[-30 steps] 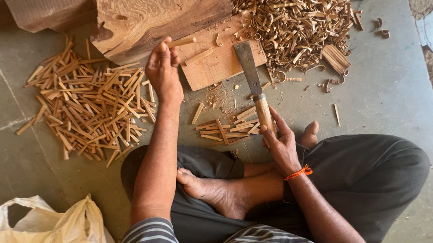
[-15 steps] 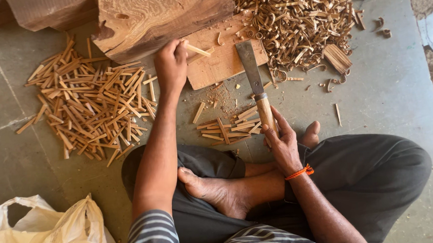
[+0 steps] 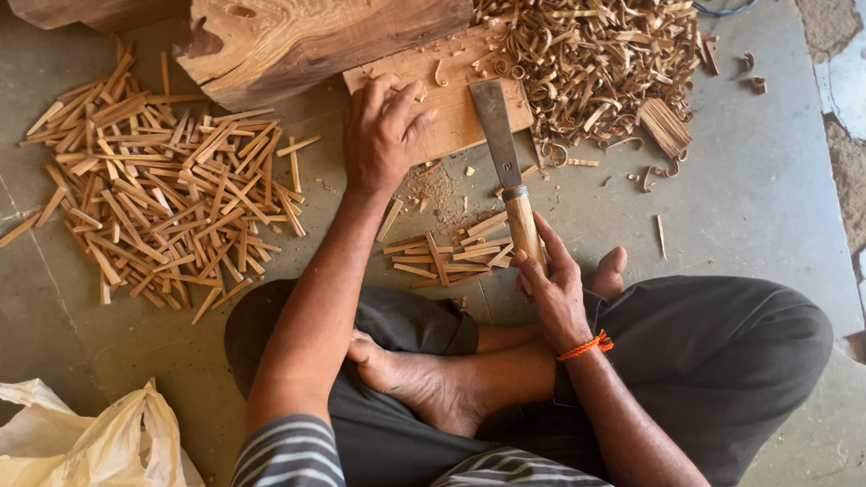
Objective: The person sits cross-legged on the floor and uses a chisel to carve small wooden sticks. They hold the sticks with one hand and strike the chisel with the other to shave off wood, creating a pile of shavings and finished pieces.
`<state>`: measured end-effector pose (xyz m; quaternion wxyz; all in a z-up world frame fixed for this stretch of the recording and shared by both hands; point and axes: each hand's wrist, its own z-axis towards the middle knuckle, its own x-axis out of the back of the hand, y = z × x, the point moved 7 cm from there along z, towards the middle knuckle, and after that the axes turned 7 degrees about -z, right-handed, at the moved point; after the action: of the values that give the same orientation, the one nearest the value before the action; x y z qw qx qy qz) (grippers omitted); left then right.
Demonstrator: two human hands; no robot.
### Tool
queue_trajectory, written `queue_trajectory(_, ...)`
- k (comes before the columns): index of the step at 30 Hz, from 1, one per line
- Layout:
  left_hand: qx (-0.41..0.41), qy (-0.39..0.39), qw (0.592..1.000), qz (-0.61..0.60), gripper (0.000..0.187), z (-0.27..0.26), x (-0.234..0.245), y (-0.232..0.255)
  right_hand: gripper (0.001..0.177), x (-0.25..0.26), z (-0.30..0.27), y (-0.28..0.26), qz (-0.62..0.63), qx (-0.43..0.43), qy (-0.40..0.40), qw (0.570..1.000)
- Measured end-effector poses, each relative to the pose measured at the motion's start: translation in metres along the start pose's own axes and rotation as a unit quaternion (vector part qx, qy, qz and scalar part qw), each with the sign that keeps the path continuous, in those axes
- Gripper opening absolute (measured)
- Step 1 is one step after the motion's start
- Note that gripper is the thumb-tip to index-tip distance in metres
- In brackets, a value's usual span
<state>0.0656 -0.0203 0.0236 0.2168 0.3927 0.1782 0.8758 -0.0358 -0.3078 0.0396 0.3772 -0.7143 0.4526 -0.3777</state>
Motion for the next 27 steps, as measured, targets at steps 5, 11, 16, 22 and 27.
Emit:
queue_trajectory(5, 0.035, -0.019, 0.998, -0.053, 0.023, -0.007, -0.023, -0.022, 0.066, 0.002, 0.002, 0.004, 0.002, -0.01, 0.003, 1.0)
queue_trajectory(11, 0.12, -0.044, 0.975, -0.183, 0.019, -0.02, -0.02, -0.044, 0.067, -0.002, 0.001, -0.003, 0.007, -0.008, 0.001, 1.0)
queue_trajectory(16, 0.063, -0.013, 0.988, -0.142, 0.034, -0.012, -0.013, -0.037, 0.067, -0.001, 0.001, -0.002, 0.001, -0.011, 0.006, 1.0)
queue_trajectory(22, 0.084, -0.012, 0.985, -0.152, 0.02, -0.02, -0.021, -0.044, 0.067, -0.002, 0.003, 0.001, 0.005, -0.011, 0.0, 1.0)
queue_trajectory(27, 0.084, -0.004, 0.99, -0.112, 0.022, -0.025, -0.021, -0.049, 0.068, -0.001, 0.004, 0.004, 0.022, -0.008, -0.006, 1.0)
